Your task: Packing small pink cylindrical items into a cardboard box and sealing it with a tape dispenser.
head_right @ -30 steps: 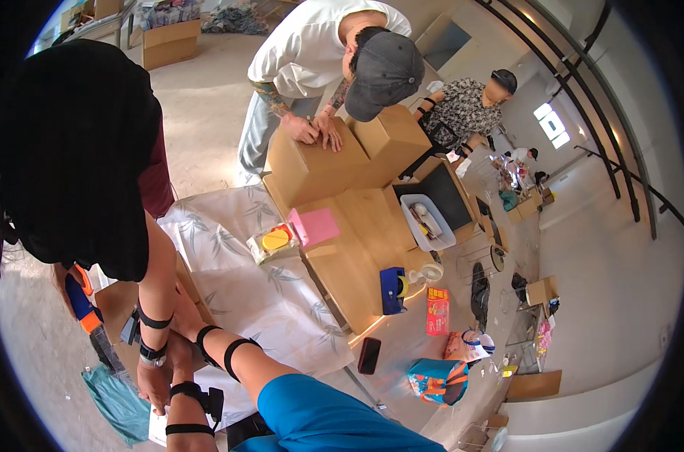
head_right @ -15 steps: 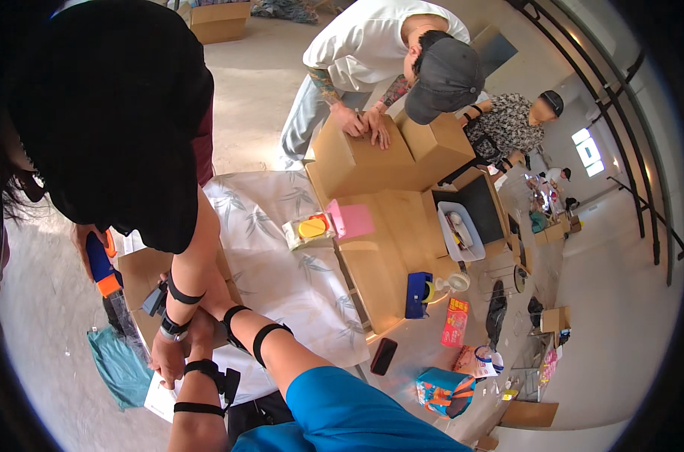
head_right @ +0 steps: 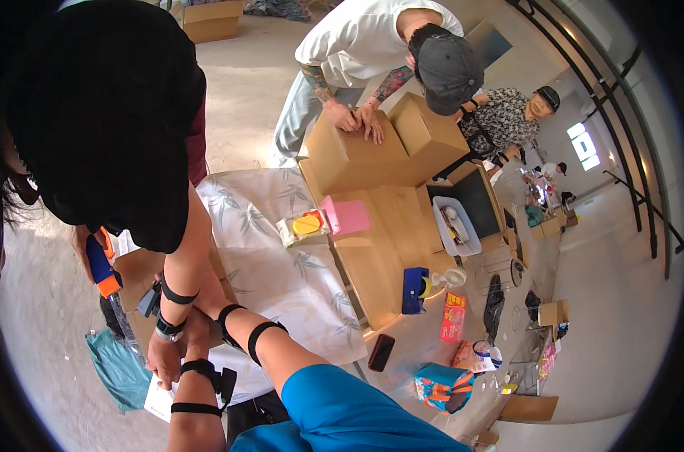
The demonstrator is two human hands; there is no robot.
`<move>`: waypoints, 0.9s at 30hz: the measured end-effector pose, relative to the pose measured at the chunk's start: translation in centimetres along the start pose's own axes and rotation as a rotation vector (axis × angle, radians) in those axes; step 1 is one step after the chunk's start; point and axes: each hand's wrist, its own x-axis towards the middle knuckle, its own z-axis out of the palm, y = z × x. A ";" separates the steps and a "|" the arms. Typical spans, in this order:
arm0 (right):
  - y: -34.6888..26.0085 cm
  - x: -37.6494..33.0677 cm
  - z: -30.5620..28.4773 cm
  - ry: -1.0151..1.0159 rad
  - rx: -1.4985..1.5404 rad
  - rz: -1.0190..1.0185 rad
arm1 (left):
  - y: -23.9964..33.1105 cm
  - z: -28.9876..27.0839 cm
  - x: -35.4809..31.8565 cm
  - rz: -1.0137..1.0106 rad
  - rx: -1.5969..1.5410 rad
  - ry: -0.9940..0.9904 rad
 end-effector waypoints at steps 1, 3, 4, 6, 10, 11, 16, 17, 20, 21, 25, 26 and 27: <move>-1.4 -0.2 -0.1 -0.047 -0.025 0.041 | 0.1 0.5 0.2 -0.019 -0.009 -0.012; 2.7 0.0 0.0 0.038 0.014 0.030 | 1.4 0.8 0.5 -0.021 -0.038 -0.019; 3.0 0.2 0.3 0.101 0.061 0.004 | 1.2 0.5 0.7 -0.026 -0.038 -0.016; 2.8 -0.4 0.9 0.087 -0.030 -0.014 | 0.9 0.2 0.1 -0.054 -0.030 -0.018; 5.9 0.1 1.1 0.146 0.336 0.072 | 2.1 -0.4 4.1 -0.111 -0.009 -0.032; 4.9 -0.7 1.7 0.091 -0.047 0.040 | 1.6 -3.0 -1.5 -0.206 0.065 -0.057; 6.1 1.7 -1.3 -0.024 -0.755 -0.241 | 5.3 -3.1 5.4 -0.494 0.298 -0.123; 5.3 1.3 -0.3 0.024 -1.235 -0.298 | 5.2 -3.8 3.2 -0.561 0.353 -0.128; 8.7 1.4 0.1 -0.006 -1.109 -0.307 | 4.6 -4.0 3.7 -0.672 0.425 -0.113; 8.9 1.6 0.4 -0.036 -1.093 -0.298 | 4.3 -4.1 3.8 -0.699 0.440 -0.108; 8.9 1.9 1.3 -0.095 -1.190 -0.217 | 3.5 -5.1 2.1 -0.682 0.475 0.030; 8.7 1.9 1.6 -0.073 -1.237 -0.218 | 3.6 -5.2 1.6 -0.695 0.484 0.030; 8.7 1.9 1.3 -0.081 -1.236 -0.220 | 3.9 -5.3 1.5 -0.766 0.421 0.003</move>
